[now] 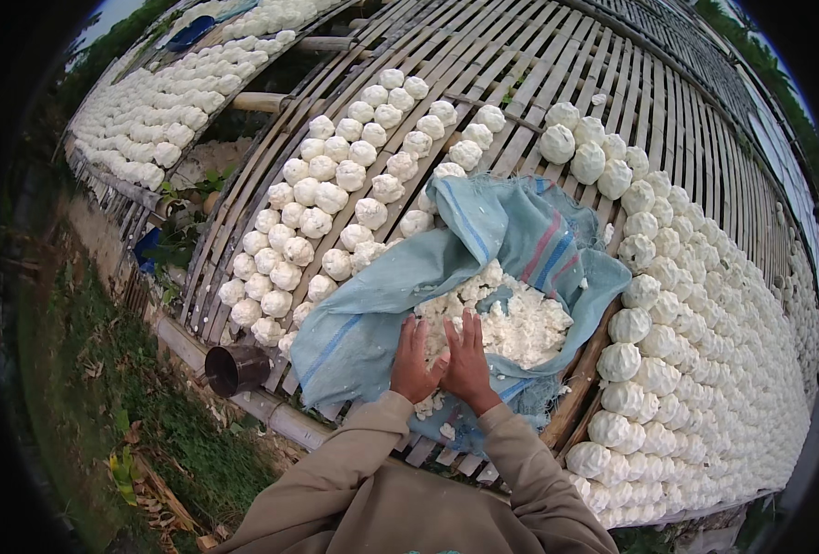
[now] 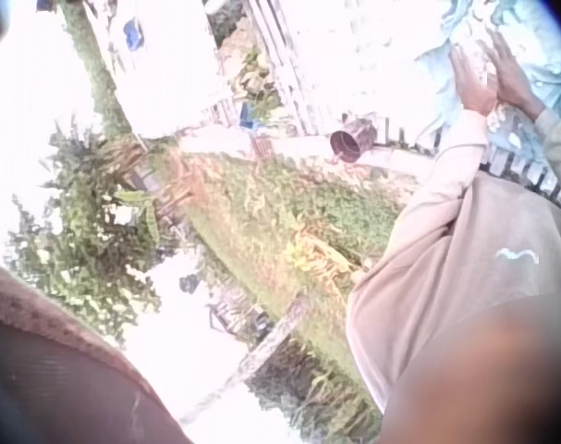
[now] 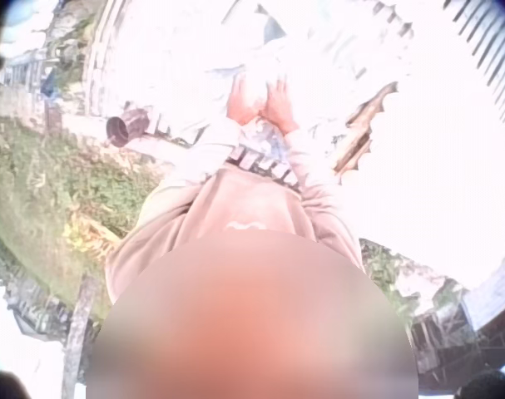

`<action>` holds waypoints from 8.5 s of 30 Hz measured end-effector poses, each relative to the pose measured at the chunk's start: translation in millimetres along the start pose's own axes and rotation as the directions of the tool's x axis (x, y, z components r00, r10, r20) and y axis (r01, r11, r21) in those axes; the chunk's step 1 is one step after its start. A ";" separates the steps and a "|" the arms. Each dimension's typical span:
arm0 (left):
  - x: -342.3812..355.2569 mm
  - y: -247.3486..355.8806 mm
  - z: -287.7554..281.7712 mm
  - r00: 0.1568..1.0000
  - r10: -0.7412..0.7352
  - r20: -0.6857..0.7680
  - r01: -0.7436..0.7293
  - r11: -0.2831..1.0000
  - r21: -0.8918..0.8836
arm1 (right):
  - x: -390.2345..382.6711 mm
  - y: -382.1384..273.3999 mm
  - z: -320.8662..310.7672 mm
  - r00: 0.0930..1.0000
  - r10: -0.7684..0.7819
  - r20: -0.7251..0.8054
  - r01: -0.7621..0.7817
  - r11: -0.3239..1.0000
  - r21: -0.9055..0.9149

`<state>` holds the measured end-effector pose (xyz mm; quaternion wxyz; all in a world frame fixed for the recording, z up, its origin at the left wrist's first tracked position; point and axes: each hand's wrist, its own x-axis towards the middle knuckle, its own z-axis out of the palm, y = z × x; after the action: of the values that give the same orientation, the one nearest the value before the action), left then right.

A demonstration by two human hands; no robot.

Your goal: The person repeatedly scoops a white crumbly mass from a cloth, rolls it into a ball between both hands, and places the formed ball onto a bamboo rack. The process continues in a steady rhythm, adding to a growing array of identical white balls.

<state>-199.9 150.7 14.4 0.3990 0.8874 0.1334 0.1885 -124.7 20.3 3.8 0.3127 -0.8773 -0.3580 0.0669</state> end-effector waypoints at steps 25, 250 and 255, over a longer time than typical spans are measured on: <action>84.7 -19.5 -35.3 0.624 -0.239 0.744 0.592 -0.478 -0.649 | 84.6 -40.7 -84.7 0.799 0.527 -0.290 -0.240 0.722 0.649; -35.3 34.3 27.9 0.920 -0.244 0.307 0.327 0.909 -0.258 | -73.0 -9.7 -37.0 0.482 0.875 0.043 -0.749 0.386 0.538; -52.8 70.3 3.6 0.894 -0.069 0.442 0.220 0.928 -0.300 | -60.1 21.8 -19.3 0.414 0.899 0.141 -0.753 0.251 0.608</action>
<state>-239.4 82.4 53.5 0.5792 0.8114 0.0755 -0.0190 -149.5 -41.6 -0.2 0.5224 -0.7866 0.2412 0.2241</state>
